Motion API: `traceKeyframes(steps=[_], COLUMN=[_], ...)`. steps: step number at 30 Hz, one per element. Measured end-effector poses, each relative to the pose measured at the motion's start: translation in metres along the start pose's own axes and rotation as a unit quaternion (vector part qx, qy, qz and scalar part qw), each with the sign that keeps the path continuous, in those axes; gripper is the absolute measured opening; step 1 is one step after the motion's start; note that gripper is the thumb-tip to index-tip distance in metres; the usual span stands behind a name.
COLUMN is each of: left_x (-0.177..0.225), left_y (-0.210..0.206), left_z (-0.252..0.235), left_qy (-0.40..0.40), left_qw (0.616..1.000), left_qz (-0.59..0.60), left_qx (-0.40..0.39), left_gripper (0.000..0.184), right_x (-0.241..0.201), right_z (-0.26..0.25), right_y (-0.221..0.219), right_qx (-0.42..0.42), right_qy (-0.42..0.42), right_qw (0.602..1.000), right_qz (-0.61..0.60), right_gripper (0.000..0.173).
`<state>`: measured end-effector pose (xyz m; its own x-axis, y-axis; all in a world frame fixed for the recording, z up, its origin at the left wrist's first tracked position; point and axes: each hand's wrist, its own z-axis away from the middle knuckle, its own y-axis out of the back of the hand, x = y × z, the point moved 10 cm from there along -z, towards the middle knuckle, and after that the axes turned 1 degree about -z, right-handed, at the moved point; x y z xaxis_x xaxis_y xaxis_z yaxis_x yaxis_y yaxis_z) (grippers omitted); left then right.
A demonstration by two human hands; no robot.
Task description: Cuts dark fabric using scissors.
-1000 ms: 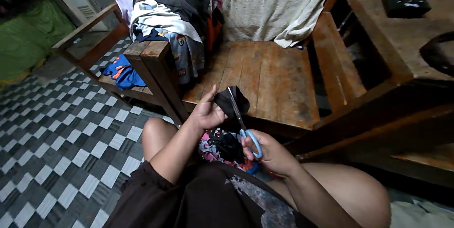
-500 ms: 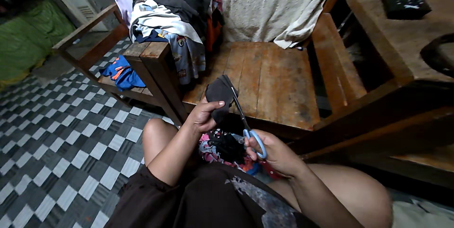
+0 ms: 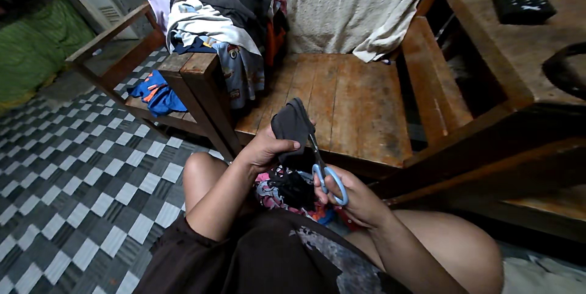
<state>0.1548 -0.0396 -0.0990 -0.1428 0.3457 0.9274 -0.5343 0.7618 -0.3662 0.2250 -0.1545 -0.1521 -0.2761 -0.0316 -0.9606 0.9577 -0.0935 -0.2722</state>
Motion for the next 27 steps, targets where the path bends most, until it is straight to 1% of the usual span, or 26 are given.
traceKeyframes(steps=[3,6,9,11,12,15,16,17,19,21,23,24,26,27], left_x=[0.003,0.005,0.007,0.007,0.007,0.001,-0.002,-0.005,-0.013,-0.028,-0.041,-0.045,-0.05,-0.052], left_y=[-0.003,-0.003,-0.002,0.0,0.003,0.019,0.024,0.028,0.032,0.028,0.022,0.018,0.011,0.008], left_z=[0.0,0.001,0.002,0.003,0.004,0.001,-0.001,-0.004,-0.006,-0.007,-0.009,-0.009,-0.011,-0.011], left_qy=[-0.001,0.001,-0.002,0.002,0.011,0.042,0.043,0.039,0.026,0.024,0.032,0.04,0.069,0.086], left_qw=[1.0,1.0,1.0,1.0,0.999,0.993,0.99,0.987,0.974,0.934,0.895,0.889,0.896,0.902], left_qz=[-0.008,-0.018,-0.018,-0.021,-0.025,-0.017,-0.003,0.022,0.132,0.294,0.4,0.419,0.418,0.41], left_qx=[-0.016,-0.011,-0.012,0.0,0.018,0.113,0.137,0.152,0.182,0.203,0.194,0.178,0.133,0.106], left_gripper=[0.035,0.038,0.044,0.043,0.039,0.018,0.022,0.027,0.026,0.02,0.019,0.022,0.032,0.034], right_x=[0.0,0.0,0.0,0.0,0.0,0.001,0.002,0.003,0.005,0.007,0.007,0.007,0.007,0.007], right_z=[0.001,0.001,0.002,0.002,0.002,0.001,0.001,0.0,-0.001,-0.002,-0.002,-0.002,-0.001,0.0], right_y=[0.0,0.0,-0.001,-0.001,0.0,0.002,0.003,0.003,0.003,0.001,0.0,0.0,-0.001,-0.001], right_qx=[0.001,0.0,0.003,0.007,0.009,0.02,0.022,0.024,0.029,0.032,0.03,0.028,0.027,0.025], right_qy=[-0.006,-0.005,-0.006,-0.009,-0.011,-0.029,-0.036,-0.042,-0.053,-0.058,-0.057,-0.058,-0.056,-0.055], right_qw=[1.0,1.0,1.0,1.0,1.0,0.999,0.999,0.999,0.998,0.998,0.998,0.998,0.998,0.998], right_qz=[-0.006,-0.006,0.005,0.011,0.012,0.017,0.02,0.02,0.019,0.014,0.012,0.012,0.01,0.013], right_gripper=[0.035,0.032,0.024,0.021,0.02,0.018,0.017,0.016,0.016,0.015,0.015,0.015,0.015,0.014])
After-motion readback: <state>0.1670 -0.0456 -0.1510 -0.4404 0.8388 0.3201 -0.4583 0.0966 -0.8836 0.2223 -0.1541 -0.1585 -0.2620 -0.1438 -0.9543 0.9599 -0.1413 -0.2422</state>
